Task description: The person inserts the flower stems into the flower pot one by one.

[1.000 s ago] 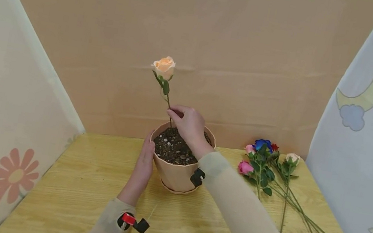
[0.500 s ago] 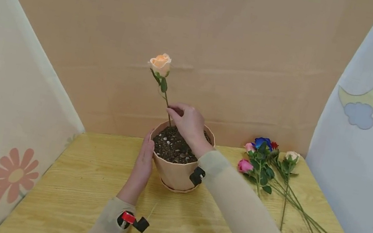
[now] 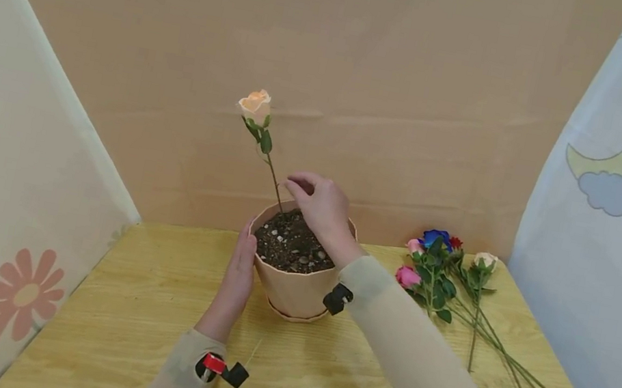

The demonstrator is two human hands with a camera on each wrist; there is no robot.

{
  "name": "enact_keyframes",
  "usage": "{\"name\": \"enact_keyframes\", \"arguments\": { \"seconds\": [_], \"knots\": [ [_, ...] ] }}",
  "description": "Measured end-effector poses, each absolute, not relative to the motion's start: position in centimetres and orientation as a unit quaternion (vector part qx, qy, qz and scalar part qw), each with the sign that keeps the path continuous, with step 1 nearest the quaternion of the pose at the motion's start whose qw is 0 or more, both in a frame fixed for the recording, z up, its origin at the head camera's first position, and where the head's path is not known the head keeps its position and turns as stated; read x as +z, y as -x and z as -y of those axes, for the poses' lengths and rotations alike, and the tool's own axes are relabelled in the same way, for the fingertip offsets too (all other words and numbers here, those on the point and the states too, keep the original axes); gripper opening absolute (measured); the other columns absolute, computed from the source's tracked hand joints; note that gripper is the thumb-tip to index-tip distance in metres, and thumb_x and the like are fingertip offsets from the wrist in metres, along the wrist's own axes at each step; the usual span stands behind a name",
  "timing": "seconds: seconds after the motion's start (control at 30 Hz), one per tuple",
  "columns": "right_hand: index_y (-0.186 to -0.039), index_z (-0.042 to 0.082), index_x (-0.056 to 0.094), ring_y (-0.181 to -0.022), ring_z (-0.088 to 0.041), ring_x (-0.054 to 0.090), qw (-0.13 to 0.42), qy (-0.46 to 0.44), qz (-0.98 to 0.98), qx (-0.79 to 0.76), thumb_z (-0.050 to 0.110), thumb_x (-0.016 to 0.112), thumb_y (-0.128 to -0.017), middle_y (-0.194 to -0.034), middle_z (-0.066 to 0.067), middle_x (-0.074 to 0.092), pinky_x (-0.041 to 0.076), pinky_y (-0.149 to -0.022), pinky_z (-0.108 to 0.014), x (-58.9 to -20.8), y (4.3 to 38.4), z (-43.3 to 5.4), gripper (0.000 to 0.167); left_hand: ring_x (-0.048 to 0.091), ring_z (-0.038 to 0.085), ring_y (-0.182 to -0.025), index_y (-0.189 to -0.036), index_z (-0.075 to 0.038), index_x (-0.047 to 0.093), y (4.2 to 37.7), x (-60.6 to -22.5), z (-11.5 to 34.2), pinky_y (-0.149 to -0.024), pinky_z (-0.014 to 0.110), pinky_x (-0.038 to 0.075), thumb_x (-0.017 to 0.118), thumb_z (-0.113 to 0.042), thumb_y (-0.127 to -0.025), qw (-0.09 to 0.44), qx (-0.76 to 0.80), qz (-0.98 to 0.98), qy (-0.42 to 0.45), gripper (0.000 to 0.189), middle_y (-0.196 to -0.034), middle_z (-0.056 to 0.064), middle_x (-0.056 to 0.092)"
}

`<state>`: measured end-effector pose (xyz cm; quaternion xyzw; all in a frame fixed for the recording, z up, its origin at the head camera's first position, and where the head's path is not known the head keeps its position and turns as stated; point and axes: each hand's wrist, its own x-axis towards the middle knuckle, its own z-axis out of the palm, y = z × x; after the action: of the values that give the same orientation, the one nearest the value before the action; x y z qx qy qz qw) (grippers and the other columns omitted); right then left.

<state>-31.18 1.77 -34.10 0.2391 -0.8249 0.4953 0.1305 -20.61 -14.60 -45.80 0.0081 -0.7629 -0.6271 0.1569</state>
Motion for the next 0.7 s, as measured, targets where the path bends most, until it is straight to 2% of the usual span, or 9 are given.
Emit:
{"name": "enact_keyframes", "arguments": {
  "seconds": [0.27,0.57,0.7],
  "knots": [
    [-0.126,0.015,0.085,-0.105,-0.023,0.077,0.164,-0.213,0.842,0.468,0.033,0.08,-0.105,-0.12,-0.004,0.082,0.061,-0.092,-0.047,-33.5,30.7,-5.4,0.028,0.017,0.037,-0.167,-0.18,-0.024,0.013,20.6,-45.9,14.7,-0.132,0.066,0.016,0.027,-0.05,-0.122,0.144,-0.634,0.76,-0.003,0.064,-0.184,0.009,0.013],
    [-0.135,0.012,0.079,-0.111,-0.03,0.074,0.139,-0.197,0.849,0.471,0.03,0.076,-0.108,-0.127,-0.009,0.079,0.06,-0.097,-0.053,-34.3,29.2,-10.6,0.032,0.018,0.04,-0.167,-0.179,-0.025,0.017,20.4,-45.7,14.6,-0.131,0.066,0.017,0.028,-0.05,-0.122,0.151,-0.632,0.76,-0.011,0.064,-0.183,0.011,0.017],
    [-0.135,0.015,0.079,-0.109,-0.03,0.075,0.156,-0.19,0.865,0.437,0.037,0.075,-0.108,-0.125,-0.008,0.08,0.061,-0.093,-0.054,-34.8,28.3,-12.8,0.035,0.017,0.039,-0.167,-0.179,-0.025,0.016,20.2,-45.7,14.6,-0.132,0.065,0.016,0.028,-0.052,-0.121,0.148,-0.634,0.759,-0.011,0.065,-0.183,0.011,0.016]
  ]
}}
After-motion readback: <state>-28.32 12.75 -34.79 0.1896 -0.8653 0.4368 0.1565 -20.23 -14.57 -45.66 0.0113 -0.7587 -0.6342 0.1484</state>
